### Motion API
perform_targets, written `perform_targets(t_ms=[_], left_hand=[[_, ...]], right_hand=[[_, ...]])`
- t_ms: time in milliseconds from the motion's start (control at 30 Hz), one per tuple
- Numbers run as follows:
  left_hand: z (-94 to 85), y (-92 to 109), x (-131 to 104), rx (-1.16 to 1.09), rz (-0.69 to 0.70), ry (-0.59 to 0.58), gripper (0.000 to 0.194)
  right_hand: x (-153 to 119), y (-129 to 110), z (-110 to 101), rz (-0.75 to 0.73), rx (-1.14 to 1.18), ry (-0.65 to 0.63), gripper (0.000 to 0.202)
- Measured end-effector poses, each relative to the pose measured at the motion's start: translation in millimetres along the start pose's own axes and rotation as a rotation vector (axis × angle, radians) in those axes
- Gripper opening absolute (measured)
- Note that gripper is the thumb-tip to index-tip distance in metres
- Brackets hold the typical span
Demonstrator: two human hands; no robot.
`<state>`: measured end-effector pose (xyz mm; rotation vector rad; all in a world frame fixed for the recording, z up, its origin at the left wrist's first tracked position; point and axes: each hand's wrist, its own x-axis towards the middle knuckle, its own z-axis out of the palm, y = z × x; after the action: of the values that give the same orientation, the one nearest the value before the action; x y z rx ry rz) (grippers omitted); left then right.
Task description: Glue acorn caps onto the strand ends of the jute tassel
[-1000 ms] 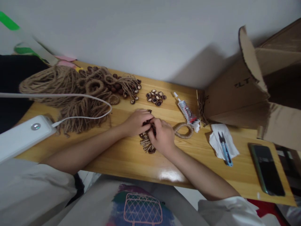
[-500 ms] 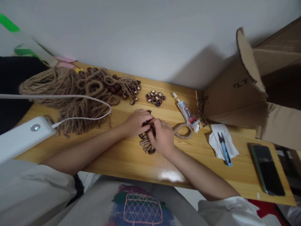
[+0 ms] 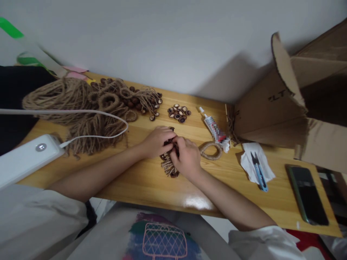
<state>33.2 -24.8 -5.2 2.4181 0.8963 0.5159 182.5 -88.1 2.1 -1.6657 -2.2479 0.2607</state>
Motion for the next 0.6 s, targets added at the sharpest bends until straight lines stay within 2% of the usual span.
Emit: perform_targets(t_ms=[600], left_hand=[[-1.2, 0.9, 0.5, 0.016, -0.008, -0.013, 0.012]], right_hand=[[0.1, 0.0, -0.1, 0.008, -0.012, -0.010, 0.020]])
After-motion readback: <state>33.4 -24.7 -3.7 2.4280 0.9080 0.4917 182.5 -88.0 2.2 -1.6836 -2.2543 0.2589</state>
